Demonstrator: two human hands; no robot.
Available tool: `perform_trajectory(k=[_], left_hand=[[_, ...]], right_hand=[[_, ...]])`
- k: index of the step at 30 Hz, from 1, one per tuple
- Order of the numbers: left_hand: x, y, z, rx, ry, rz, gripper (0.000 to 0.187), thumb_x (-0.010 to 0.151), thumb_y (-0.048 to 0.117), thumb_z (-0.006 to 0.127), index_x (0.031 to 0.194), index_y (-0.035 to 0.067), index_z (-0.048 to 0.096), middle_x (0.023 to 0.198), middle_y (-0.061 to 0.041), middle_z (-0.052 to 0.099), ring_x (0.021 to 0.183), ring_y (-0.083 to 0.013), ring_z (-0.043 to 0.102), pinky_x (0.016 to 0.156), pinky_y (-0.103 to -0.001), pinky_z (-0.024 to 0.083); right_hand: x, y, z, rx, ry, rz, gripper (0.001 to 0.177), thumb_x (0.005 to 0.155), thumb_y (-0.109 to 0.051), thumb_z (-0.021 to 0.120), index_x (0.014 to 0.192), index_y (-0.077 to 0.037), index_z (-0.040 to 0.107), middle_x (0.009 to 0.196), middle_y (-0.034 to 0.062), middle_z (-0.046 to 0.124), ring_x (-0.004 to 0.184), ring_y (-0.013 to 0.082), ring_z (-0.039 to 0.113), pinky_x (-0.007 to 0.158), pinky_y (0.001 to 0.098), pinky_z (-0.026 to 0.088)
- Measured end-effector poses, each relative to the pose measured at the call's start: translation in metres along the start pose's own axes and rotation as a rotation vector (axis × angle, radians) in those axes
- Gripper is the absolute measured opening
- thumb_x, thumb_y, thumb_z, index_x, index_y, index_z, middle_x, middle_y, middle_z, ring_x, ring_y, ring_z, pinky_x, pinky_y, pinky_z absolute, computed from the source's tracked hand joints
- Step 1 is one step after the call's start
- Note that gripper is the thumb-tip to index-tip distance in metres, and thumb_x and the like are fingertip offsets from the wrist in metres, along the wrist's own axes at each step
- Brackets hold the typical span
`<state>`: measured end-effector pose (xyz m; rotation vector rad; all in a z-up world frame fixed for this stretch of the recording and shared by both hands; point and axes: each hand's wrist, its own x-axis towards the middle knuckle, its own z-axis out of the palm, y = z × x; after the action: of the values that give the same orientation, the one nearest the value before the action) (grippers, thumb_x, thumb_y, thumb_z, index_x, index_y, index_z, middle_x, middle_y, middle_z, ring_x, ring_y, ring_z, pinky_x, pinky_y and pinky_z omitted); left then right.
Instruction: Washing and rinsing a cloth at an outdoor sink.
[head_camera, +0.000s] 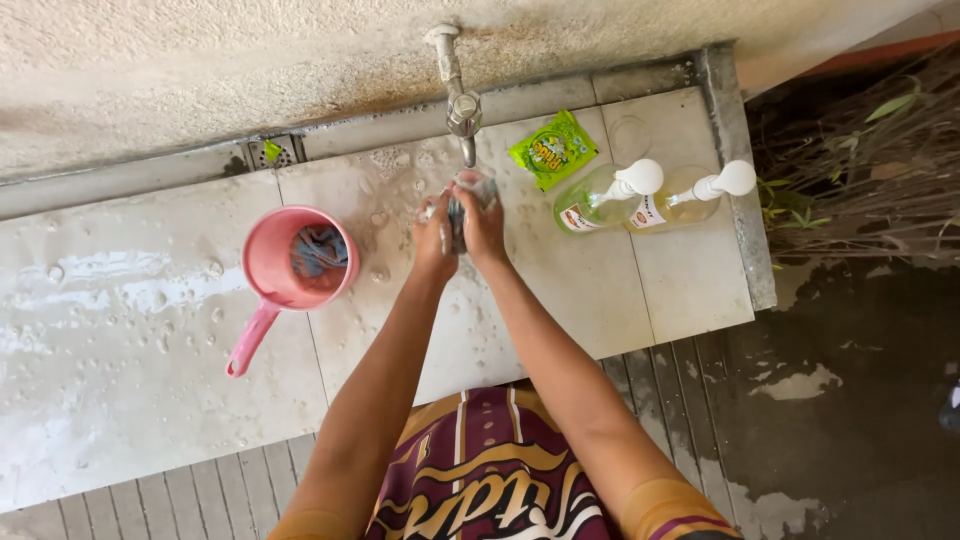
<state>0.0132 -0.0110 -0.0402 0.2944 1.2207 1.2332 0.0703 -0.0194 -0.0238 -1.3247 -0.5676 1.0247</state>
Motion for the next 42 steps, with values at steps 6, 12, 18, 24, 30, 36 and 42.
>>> perform_trajectory(k=[6,12,18,24,30,36,42], left_hand=[[0.025,0.012,-0.009,0.268,-0.232,0.093,0.03,0.093,0.039,0.076,0.105,0.013,0.067,0.073,-0.015,0.072,0.072,-0.0224,0.072,0.07,-0.032,0.058],[-0.003,0.052,0.001,0.731,-0.659,0.524,0.039,0.076,0.019,0.089,0.113,0.014,0.078,0.101,-0.012,0.072,0.102,-0.0291,0.068,0.097,-0.04,0.051],[0.003,0.047,-0.001,0.492,-0.491,0.375,0.021,0.087,0.023,0.087,0.081,0.008,0.072,0.077,-0.004,0.062,0.071,-0.012,0.055,0.068,-0.028,0.049],[-0.016,0.051,0.011,0.476,-0.214,0.264,0.052,0.101,0.053,0.062,0.08,0.006,0.066,0.086,-0.013,0.073,0.086,-0.0174,0.063,0.086,-0.037,0.052],[-0.007,0.039,0.01,0.565,-0.12,0.273,0.064,0.102,0.061,0.049,0.081,0.005,0.07,0.084,-0.017,0.073,0.089,-0.0273,0.068,0.089,-0.042,0.051],[-0.019,0.051,0.006,0.359,-0.242,0.193,0.061,0.092,0.044,0.083,0.134,0.01,0.055,0.128,-0.018,0.062,0.127,-0.0309,0.058,0.111,-0.048,0.043],[-0.054,0.061,0.013,0.349,-0.11,0.056,0.075,0.098,0.042,0.069,0.151,-0.001,0.038,0.149,-0.03,0.048,0.146,-0.038,0.042,0.122,-0.052,0.033]], right_hand=[[-0.006,-0.002,-0.036,0.269,-0.39,0.594,0.02,0.083,-0.005,0.077,0.098,0.007,0.075,0.101,0.0168,0.072,0.093,0.0252,0.071,0.091,0.0422,0.06],[0.06,0.11,-0.072,-0.158,-0.54,0.587,0.059,0.086,0.0,0.082,0.14,-0.007,0.059,0.122,0.0126,0.071,0.1,0.0298,0.07,0.091,0.061,0.054],[0.037,0.045,-0.04,-0.323,-0.357,0.372,0.016,0.066,0.001,0.079,0.077,-0.008,0.074,0.059,0.0066,0.062,0.041,0.0188,0.054,0.028,0.0273,0.031],[0.02,0.034,-0.024,-0.439,-0.277,0.315,0.015,0.074,-0.011,0.084,0.087,-0.008,0.077,0.063,0.0105,0.068,0.048,0.023,0.058,0.035,0.0337,0.037],[0.004,0.032,-0.034,-0.591,-0.265,0.092,0.031,0.069,-0.007,0.082,0.098,0.002,0.077,0.086,0.0192,0.076,0.091,0.0315,0.074,0.075,0.0467,0.057],[0.031,0.045,-0.047,-0.1,-0.396,-0.044,0.065,0.072,0.01,0.074,0.133,-0.004,0.058,0.114,0.0136,0.069,0.098,0.0221,0.066,0.084,0.0353,0.058],[-0.011,0.026,-0.047,-0.126,-0.494,-0.048,0.074,0.083,0.002,0.054,0.156,-0.01,0.047,0.135,0.0142,0.054,0.104,0.0179,0.057,0.084,0.0301,0.058]])
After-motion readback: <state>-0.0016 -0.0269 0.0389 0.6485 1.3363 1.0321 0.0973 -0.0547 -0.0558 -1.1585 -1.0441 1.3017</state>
